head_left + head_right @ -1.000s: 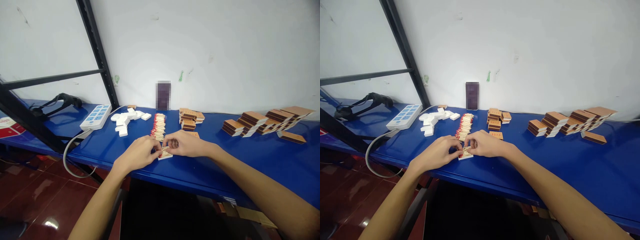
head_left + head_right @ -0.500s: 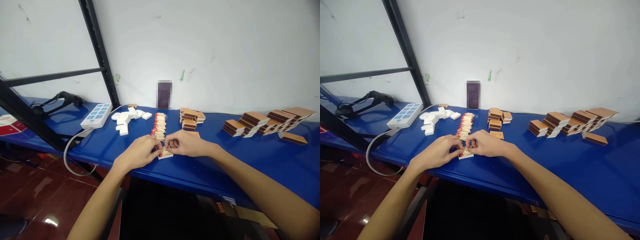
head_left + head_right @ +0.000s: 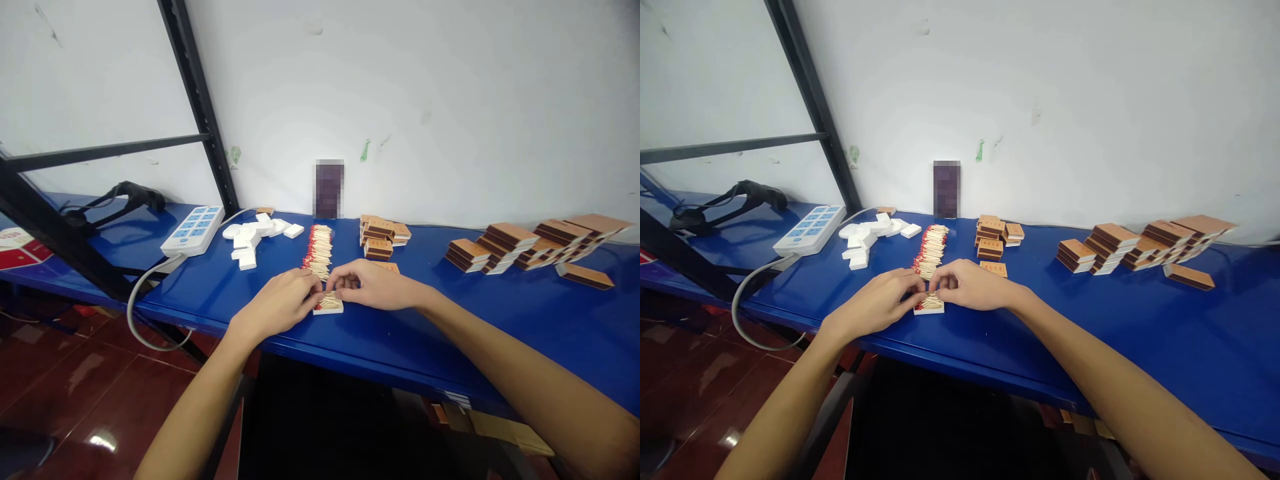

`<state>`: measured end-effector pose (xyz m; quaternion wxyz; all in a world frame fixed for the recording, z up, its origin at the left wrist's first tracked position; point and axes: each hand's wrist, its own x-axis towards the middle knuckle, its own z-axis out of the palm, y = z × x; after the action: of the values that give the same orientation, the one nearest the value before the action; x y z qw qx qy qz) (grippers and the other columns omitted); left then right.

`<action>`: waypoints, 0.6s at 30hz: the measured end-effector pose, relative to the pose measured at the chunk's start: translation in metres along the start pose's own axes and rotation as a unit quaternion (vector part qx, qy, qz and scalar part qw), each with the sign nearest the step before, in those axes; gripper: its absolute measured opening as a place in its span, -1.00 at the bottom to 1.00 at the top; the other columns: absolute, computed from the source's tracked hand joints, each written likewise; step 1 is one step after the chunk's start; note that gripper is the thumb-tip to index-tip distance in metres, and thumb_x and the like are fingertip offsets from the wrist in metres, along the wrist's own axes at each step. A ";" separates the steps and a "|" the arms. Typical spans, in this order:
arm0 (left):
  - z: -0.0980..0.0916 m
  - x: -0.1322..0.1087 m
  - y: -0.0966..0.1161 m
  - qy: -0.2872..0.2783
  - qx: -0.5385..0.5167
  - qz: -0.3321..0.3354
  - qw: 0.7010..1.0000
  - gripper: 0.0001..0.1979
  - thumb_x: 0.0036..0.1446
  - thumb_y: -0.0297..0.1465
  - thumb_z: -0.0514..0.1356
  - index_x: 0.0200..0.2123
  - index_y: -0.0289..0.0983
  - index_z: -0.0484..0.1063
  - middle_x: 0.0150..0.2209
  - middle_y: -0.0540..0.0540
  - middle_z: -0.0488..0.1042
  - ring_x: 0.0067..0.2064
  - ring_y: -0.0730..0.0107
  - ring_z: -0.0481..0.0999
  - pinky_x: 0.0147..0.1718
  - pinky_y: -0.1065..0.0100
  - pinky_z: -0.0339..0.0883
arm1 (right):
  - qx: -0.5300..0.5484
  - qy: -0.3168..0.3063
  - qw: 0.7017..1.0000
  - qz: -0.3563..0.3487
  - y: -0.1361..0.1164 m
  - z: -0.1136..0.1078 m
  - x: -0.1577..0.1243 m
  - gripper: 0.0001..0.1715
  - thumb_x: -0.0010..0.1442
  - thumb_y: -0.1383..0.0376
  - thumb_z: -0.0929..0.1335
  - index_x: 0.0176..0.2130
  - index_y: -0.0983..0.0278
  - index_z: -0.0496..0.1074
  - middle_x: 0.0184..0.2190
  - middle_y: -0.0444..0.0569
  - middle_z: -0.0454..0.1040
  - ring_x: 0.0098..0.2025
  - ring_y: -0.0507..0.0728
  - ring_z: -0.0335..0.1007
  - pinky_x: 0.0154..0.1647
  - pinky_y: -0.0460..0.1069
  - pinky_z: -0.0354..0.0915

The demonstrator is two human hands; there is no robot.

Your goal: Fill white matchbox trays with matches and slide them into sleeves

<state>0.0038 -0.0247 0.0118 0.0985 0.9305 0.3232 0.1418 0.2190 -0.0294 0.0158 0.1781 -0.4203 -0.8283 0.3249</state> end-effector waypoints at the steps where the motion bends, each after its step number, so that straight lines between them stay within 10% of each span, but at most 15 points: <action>1: 0.001 0.000 0.000 0.002 0.003 -0.002 1.000 -0.76 0.32 -0.32 -0.01 -0.31 -0.26 0.39 -0.30 -0.07 0.44 -0.23 0.28 0.41 -0.26 0.31 0.25 | 0.000 0.002 1.000 -0.002 0.001 0.001 0.000 -0.75 0.14 0.23 0.33 -0.21 0.30 0.51 -0.52 -0.14 0.42 -0.49 0.00 0.25 -0.46 -0.10 0.19; 18: -0.009 -0.004 -0.001 0.001 -0.046 -0.006 0.999 -0.78 0.24 -0.25 0.14 -0.28 -0.24 0.52 -0.32 -0.04 0.54 -0.31 0.35 0.48 -0.33 0.36 0.23 | -0.079 0.023 0.997 0.002 0.006 0.006 0.003 -0.73 0.17 0.25 0.30 -0.29 0.29 0.57 -0.55 -0.14 0.47 -0.53 -0.01 0.25 -0.47 -0.09 0.14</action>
<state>-0.0025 -0.0252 0.0190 0.1415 0.9227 0.3222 0.1572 0.2174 -0.0271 0.0071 0.1626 -0.4421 -0.8463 0.2489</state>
